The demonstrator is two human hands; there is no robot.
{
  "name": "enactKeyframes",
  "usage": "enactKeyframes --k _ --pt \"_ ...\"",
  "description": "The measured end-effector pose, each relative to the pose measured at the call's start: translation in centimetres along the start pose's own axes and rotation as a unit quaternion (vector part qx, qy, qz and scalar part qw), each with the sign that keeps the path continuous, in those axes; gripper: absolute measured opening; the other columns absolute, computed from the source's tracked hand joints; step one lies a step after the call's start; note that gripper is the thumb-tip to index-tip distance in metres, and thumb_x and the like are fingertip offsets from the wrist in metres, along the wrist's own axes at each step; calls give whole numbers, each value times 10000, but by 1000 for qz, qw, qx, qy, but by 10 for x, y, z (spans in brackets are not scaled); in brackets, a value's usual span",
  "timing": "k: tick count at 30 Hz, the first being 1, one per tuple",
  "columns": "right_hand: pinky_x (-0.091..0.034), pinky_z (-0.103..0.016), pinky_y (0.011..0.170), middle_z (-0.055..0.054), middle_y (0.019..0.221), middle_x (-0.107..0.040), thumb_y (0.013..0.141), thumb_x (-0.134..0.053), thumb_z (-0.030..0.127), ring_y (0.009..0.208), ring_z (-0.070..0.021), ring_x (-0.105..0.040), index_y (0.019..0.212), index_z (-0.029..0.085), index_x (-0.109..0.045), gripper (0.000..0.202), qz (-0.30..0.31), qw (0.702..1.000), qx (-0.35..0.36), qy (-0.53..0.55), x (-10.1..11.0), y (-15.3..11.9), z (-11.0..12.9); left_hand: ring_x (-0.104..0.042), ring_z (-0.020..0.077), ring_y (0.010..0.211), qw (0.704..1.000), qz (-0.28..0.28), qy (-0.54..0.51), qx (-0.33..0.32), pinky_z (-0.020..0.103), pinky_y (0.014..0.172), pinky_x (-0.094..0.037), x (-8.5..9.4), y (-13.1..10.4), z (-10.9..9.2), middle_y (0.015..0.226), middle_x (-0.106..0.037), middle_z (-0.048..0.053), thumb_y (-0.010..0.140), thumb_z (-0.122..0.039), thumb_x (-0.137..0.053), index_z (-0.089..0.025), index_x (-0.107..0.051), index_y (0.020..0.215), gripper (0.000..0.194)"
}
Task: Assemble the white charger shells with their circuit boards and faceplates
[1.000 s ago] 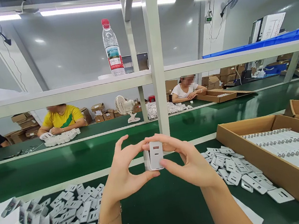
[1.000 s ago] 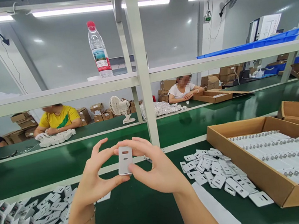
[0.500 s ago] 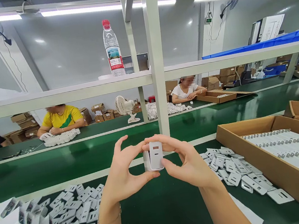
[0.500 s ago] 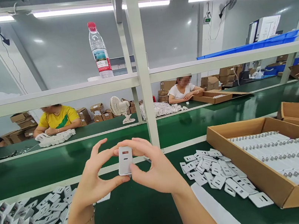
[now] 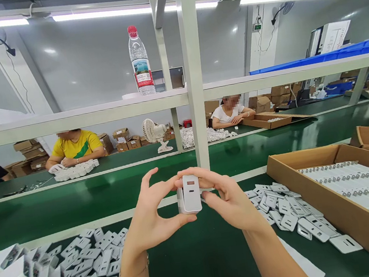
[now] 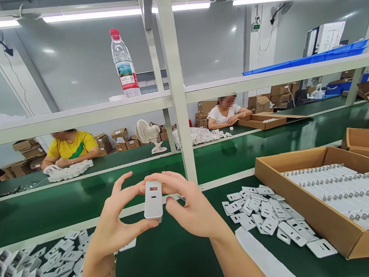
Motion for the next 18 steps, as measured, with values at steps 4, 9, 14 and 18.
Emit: enactKeyframes --k 4,9,14,18 --pt "-361 -567 1233 12 1348 -711 833 -408 88 1339 -267 -599 1400 323 -617 649 22 998 -10 49 -1 -1 -3 -705 240 1095 1000 0 -12 4 600 1260 -192 0 0 0 1239 -741 -12 844 -317 -852 -314 -544 1320 567" --pt "-233 -525 1300 22 1332 -720 842 -399 109 1384 -237 -553 1396 301 -632 631 22 999 -2 32 1 -3 0 -715 249 1079 1000 -8 -6 -8 616 1256 -209 1 -1 -3 1248 -739 13 853 -336 -848 -315 -525 1367 607" --pt "-334 -495 1264 20 1347 -710 963 -412 170 1516 -230 -386 1402 328 -635 517 19 1000 4 17 0 -4 8 -719 273 1068 1000 -12 -1 -15 644 1252 -227 2 0 -4 1241 -740 54 847 -346 -850 -299 -519 1393 641" --pt "-366 -491 1242 25 1532 -562 1064 -534 318 1555 -253 -308 1344 373 -657 311 0 999 24 -22 -2 -3 15 -694 273 1127 999 -27 15 -23 618 1262 -236 6 0 -6 1214 -734 36 843 -292 -840 -307 -524 1379 622"
Point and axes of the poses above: each hand's wrist, its own y-axis towards the middle knuckle, its own x-axis out of the back of the hand, z = x × y, the point moved 10 cm from there along y, towards the middle knuckle
